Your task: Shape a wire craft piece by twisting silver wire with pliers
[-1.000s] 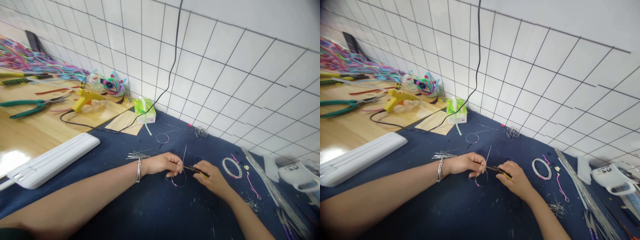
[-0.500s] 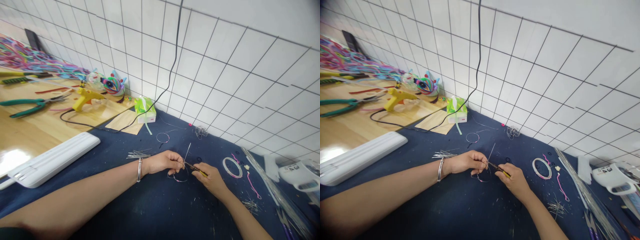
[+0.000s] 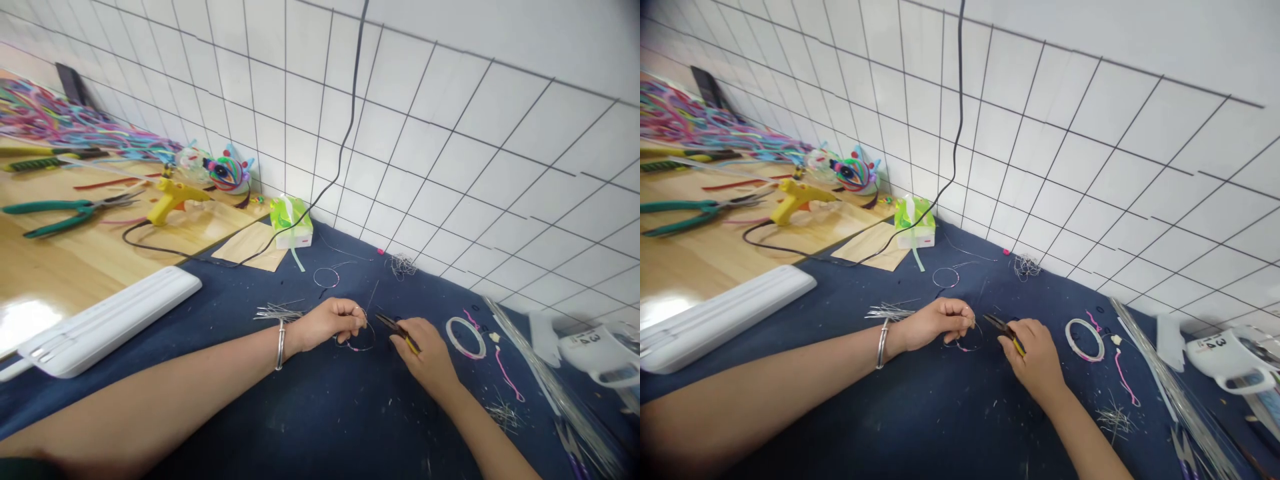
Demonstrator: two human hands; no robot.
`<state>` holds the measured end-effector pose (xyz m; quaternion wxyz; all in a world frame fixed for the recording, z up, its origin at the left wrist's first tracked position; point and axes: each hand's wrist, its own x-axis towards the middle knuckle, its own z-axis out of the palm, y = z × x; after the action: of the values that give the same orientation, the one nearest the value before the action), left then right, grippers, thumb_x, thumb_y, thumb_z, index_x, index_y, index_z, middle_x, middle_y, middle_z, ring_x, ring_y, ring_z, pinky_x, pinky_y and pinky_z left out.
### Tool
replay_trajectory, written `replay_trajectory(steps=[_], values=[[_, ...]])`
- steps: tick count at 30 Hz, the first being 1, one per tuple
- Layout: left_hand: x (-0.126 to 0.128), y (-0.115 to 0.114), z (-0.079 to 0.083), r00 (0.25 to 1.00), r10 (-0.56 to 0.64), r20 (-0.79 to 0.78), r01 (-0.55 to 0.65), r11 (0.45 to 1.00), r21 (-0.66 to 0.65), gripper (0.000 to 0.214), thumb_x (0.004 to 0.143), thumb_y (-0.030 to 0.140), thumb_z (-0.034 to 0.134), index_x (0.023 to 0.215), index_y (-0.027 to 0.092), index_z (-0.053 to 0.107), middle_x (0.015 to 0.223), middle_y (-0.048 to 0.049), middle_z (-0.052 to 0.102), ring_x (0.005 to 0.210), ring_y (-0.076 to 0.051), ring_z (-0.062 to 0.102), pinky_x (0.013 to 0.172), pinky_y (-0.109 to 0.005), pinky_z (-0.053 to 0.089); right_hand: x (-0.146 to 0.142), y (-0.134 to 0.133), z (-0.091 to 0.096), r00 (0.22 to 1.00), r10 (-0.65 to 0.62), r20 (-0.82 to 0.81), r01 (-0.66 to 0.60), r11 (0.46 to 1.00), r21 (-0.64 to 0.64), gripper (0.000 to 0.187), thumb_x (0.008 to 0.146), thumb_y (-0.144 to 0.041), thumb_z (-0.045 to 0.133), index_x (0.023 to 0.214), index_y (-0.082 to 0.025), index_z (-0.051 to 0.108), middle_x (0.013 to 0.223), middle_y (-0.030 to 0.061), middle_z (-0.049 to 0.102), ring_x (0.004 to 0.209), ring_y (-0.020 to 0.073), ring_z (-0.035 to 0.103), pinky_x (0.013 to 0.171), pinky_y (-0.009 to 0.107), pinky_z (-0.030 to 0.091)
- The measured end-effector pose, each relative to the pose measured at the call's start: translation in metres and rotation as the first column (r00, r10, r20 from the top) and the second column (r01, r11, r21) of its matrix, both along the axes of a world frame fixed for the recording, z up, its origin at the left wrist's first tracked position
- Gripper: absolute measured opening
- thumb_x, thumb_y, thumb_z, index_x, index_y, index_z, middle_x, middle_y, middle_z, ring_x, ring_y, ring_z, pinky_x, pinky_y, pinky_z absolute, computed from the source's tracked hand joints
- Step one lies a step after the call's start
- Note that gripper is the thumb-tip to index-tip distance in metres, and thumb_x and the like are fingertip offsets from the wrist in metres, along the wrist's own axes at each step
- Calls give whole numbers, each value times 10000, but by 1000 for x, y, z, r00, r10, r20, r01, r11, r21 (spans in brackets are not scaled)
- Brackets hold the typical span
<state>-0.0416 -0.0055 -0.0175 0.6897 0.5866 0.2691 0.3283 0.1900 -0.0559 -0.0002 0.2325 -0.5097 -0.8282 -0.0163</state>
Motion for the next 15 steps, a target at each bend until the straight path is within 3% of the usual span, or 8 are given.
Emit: replay_trajectory(steps=[3,8,15], values=[[2,0,-1,997,82,-5,-82,996,34,196,767,315,541,773,120,561,632,8,547,438,-39,426,458,-178,323,0,-2,1,987,-17,159,-9,987,159,210,823,-330,497,932,-173,584,858,72,581,806,183,490,739,318,354],[4,-3,-1,991,131,-32,-128,989,71,224,787,342,511,761,123,551,646,5,560,453,-46,456,491,-187,353,-8,-9,7,943,-55,329,-20,975,222,209,845,-313,470,951,-172,583,783,62,552,736,164,457,680,299,306],[5,-4,0,993,97,-72,-87,987,134,221,805,328,488,743,128,559,586,19,544,465,-55,477,524,-192,367,-12,-14,11,908,-114,404,4,965,262,241,846,-322,468,1007,-175,571,768,63,535,726,173,440,675,314,282]])
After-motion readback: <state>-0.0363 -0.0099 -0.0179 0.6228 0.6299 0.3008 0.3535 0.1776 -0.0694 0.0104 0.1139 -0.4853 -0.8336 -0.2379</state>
